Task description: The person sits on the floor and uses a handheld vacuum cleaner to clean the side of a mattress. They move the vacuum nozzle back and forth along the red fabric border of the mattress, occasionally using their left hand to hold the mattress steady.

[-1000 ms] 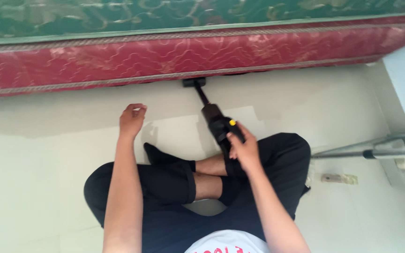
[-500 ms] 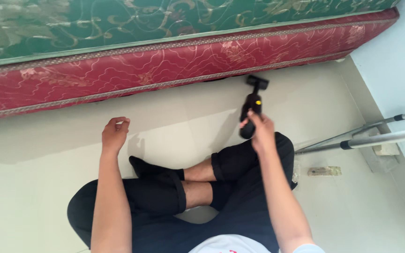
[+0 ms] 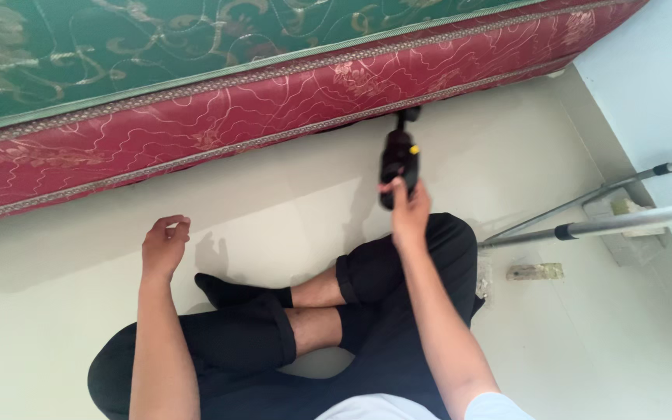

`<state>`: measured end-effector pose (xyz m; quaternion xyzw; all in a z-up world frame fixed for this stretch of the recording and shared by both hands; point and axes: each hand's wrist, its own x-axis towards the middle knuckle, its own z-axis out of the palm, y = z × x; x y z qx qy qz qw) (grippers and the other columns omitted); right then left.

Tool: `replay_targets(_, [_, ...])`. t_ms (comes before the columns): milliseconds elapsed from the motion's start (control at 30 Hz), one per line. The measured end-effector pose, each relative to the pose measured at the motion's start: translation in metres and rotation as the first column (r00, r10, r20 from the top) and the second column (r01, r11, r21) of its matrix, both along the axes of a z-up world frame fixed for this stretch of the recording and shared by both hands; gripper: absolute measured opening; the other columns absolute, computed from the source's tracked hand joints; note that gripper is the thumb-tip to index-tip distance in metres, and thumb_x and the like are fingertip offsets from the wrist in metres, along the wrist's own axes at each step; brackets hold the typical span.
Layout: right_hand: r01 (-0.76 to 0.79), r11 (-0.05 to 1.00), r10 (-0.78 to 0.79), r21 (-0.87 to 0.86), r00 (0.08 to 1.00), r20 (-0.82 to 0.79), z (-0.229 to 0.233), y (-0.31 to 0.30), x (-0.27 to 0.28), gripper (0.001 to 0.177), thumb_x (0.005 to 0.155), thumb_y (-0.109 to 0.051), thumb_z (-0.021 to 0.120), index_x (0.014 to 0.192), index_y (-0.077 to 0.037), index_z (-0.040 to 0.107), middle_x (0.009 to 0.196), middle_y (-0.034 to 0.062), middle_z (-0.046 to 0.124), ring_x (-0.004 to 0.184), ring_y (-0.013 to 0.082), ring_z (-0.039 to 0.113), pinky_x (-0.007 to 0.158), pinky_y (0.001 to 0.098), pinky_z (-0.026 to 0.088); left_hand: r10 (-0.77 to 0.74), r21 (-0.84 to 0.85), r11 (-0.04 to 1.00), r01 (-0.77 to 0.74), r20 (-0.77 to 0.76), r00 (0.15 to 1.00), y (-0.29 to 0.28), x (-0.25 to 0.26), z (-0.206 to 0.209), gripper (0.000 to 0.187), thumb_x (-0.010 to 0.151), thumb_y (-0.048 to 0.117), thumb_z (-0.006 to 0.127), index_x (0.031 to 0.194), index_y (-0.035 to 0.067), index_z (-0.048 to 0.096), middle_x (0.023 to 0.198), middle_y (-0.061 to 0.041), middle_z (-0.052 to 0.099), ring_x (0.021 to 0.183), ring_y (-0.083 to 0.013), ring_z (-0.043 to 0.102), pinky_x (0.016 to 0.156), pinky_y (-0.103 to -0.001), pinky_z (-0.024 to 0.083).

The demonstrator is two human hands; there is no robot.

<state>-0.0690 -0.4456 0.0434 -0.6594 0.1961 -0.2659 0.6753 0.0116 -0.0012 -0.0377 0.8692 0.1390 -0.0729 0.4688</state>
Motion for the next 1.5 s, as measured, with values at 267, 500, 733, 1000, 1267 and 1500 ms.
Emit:
replay_targets(267, [0.03, 0.991, -0.041, 0.134, 0.996, 0.078, 0.017, -0.069, 0.03, 0.019, 0.103, -0.014, 0.063, 0.114, 0.002, 0.061, 0.085, 0.008, 0.068, 0.079, 0.017, 0.065, 0.076, 0.0314, 0.052, -0.193, 0.288, 0.948, 0.132, 0.194, 0.962, 0.001, -0.009, -0.019, 0.037, 0.099, 0.038, 0.068, 0.122, 0.009, 0.072, 0.099, -0.013, 0.077, 0.098, -0.0287, 0.07, 0.087, -0.04, 0.053])
replay_targets(500, [0.1, 0.989, -0.107, 0.109, 0.993, 0.058, -0.001, -0.077, 0.01, 0.02, 0.104, -0.017, 0.062, 0.115, -0.001, 0.062, 0.087, 0.0055, 0.068, 0.083, 0.0141, 0.065, 0.082, 0.0285, 0.053, -0.467, 0.465, 0.855, 0.232, 0.493, 0.734, -0.167, -0.052, -0.046, 0.03, 0.103, 0.013, 0.06, 0.131, 0.005, 0.067, 0.129, -0.014, 0.071, 0.12, -0.0264, 0.066, 0.1, -0.039, 0.049])
replay_targets(733, [0.267, 0.952, -0.246, 0.152, 0.959, -0.142, -0.046, -0.186, 0.072, 0.014, 0.103, -0.015, 0.065, 0.11, -0.003, 0.062, 0.087, 0.0025, 0.066, 0.078, 0.0155, 0.059, 0.062, 0.0321, 0.042, -0.248, -0.326, 0.861, 0.39, 0.401, 0.882, -0.398, -0.123, 0.04, 0.034, 0.099, 0.019, 0.067, 0.129, 0.006, 0.061, 0.119, -0.013, 0.066, 0.107, -0.0264, 0.067, 0.091, -0.04, 0.055])
replay_targets(1000, [0.123, 0.89, -0.084, 0.438, 0.991, -0.107, -0.055, -0.208, 0.043, 0.014, 0.098, -0.005, 0.063, 0.112, -0.004, 0.062, 0.093, 0.0075, 0.063, 0.083, 0.017, 0.065, 0.073, 0.0418, 0.065, -0.305, -0.225, 0.888, 0.401, 0.364, 0.88, -0.436, -0.121, 0.071, 0.042, 0.102, 0.02, 0.061, 0.139, 0.001, 0.052, 0.117, -0.016, 0.062, 0.102, -0.0278, 0.067, 0.089, -0.042, 0.053])
replay_targets(1267, [0.408, 0.85, -0.375, 0.333, 0.913, -0.161, -0.091, -0.253, 0.091, 0.018, 0.091, -0.002, 0.068, 0.106, -0.004, 0.057, 0.091, 0.0051, 0.061, 0.073, 0.0162, 0.063, 0.066, 0.041, 0.066, -0.305, -0.16, 0.905, 0.395, 0.404, 0.862, -0.442, -0.116, 0.067, 0.038, 0.098, 0.016, 0.063, 0.132, 0.001, 0.057, 0.105, -0.014, 0.068, 0.095, -0.0288, 0.069, 0.087, -0.042, 0.054])
replay_targets(1500, [0.234, 0.808, -0.243, 0.54, 0.968, -0.057, -0.075, -0.232, 0.07, 0.015, 0.092, 0.003, 0.061, 0.106, 0.002, 0.059, 0.095, 0.0088, 0.061, 0.08, 0.0171, 0.063, 0.075, 0.0424, 0.066, -0.318, -0.13, 0.908, 0.398, 0.406, 0.857, -0.444, -0.116, 0.062, 0.034, 0.098, 0.014, 0.061, 0.129, 0.001, 0.059, 0.1, -0.013, 0.07, 0.091, -0.0284, 0.071, 0.085, -0.04, 0.055])
